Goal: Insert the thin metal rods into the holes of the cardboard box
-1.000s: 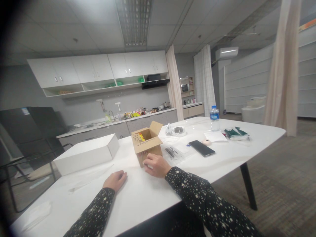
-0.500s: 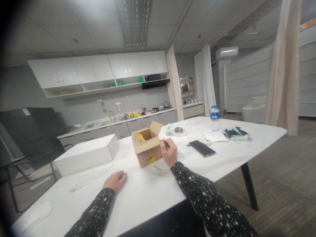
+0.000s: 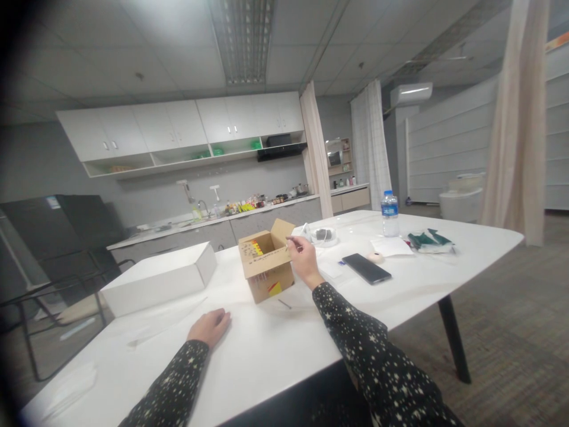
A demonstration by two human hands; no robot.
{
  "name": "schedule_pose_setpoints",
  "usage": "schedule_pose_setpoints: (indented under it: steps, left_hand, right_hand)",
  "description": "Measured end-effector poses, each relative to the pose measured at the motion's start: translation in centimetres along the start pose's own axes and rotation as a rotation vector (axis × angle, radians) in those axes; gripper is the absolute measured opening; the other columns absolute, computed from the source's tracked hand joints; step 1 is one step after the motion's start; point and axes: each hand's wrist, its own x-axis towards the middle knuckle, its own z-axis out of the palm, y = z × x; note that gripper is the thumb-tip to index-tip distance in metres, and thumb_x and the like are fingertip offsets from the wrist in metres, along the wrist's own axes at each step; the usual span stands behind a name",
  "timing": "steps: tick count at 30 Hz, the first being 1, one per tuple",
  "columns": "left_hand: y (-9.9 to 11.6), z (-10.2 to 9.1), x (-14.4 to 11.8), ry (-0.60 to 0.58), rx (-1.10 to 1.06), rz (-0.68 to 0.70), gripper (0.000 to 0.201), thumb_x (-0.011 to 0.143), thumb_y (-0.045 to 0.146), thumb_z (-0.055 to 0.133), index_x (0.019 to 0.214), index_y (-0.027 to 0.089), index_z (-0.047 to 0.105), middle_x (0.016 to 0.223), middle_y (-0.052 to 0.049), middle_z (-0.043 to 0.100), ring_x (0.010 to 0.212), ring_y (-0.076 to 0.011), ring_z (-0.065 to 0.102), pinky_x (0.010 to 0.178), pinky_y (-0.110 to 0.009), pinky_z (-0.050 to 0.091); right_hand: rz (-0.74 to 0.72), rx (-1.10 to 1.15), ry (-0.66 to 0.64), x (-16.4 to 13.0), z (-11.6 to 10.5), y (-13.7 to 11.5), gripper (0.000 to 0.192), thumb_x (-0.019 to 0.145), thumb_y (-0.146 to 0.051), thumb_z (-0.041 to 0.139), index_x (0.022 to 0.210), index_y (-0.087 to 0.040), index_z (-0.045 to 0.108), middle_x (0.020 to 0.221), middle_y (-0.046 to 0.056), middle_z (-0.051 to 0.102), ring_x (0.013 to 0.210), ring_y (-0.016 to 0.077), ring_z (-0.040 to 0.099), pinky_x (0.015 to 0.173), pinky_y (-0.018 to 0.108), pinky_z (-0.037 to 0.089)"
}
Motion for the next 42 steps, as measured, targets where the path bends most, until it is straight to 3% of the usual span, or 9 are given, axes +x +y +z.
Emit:
schedule_pose_setpoints:
  steps: [7, 26, 30, 36, 42]
  left_hand:
    - [-0.1, 0.0, 0.0, 0.000, -0.014, -0.005, 0.037, 0.087, 0.043, 0.032, 0.071, 0.023, 0.059, 0.080, -0.006, 0.068, 0.083, -0.0224, 0.063, 0.065, -0.028, 0.038]
    - [0.0, 0.0, 0.0, 0.006, -0.011, -0.018, 0.038, 0.088, 0.044, 0.032, 0.072, 0.023, 0.059, 0.081, -0.005, 0.069, 0.085, -0.0219, 0.062, 0.066, -0.027, 0.039]
    - [0.1, -0.5, -0.3, -0.006, -0.034, 0.001, 0.037, 0.088, 0.044, 0.032, 0.073, 0.023, 0.059, 0.082, -0.006, 0.069, 0.085, -0.0228, 0.062, 0.065, -0.028, 0.038]
    - [0.0, -0.1, -0.1, -0.004, -0.014, -0.009, 0.037, 0.088, 0.044, 0.031, 0.074, 0.024, 0.059, 0.084, -0.005, 0.069, 0.087, -0.0224, 0.062, 0.066, -0.028, 0.038]
    - [0.0, -0.1, -0.1, -0.003, -0.002, -0.005, 0.037, 0.088, 0.044, 0.031, 0.074, 0.023, 0.059, 0.085, -0.005, 0.069, 0.087, -0.0228, 0.062, 0.066, -0.028, 0.038]
  right_hand:
    - [0.005, -0.083, -0.095, 1.1, 1.2, 1.2, 0.032, 0.081, -0.035, 0.052, 0.097, -0.011, 0.067, 0.092, 0.010, 0.070, 0.078, 0.0185, 0.060, 0.071, 0.031, 0.048]
    - [0.024, -0.161, -0.136, 1.5, 1.4, 0.9, 0.027, 0.079, -0.029, 0.052, 0.093, -0.012, 0.067, 0.088, 0.009, 0.069, 0.073, 0.0171, 0.059, 0.070, 0.030, 0.047]
    - [-0.037, -0.233, -0.208, 1.7, 1.3, 0.4, 0.026, 0.078, -0.026, 0.051, 0.095, -0.013, 0.067, 0.085, 0.007, 0.068, 0.070, 0.0154, 0.057, 0.069, 0.028, 0.046]
    - [-0.149, -0.369, -0.284, 2.0, 1.1, -0.2, 0.041, 0.079, -0.017, 0.049, 0.119, -0.017, 0.057, 0.080, 0.002, 0.064, 0.071, 0.0146, 0.055, 0.071, 0.027, 0.043]
    - [-0.228, -0.459, -0.386, 2.1, 0.9, -0.7, 0.040, 0.080, -0.012, 0.048, 0.118, -0.020, 0.059, 0.083, 0.003, 0.065, 0.074, 0.0156, 0.056, 0.073, 0.027, 0.043]
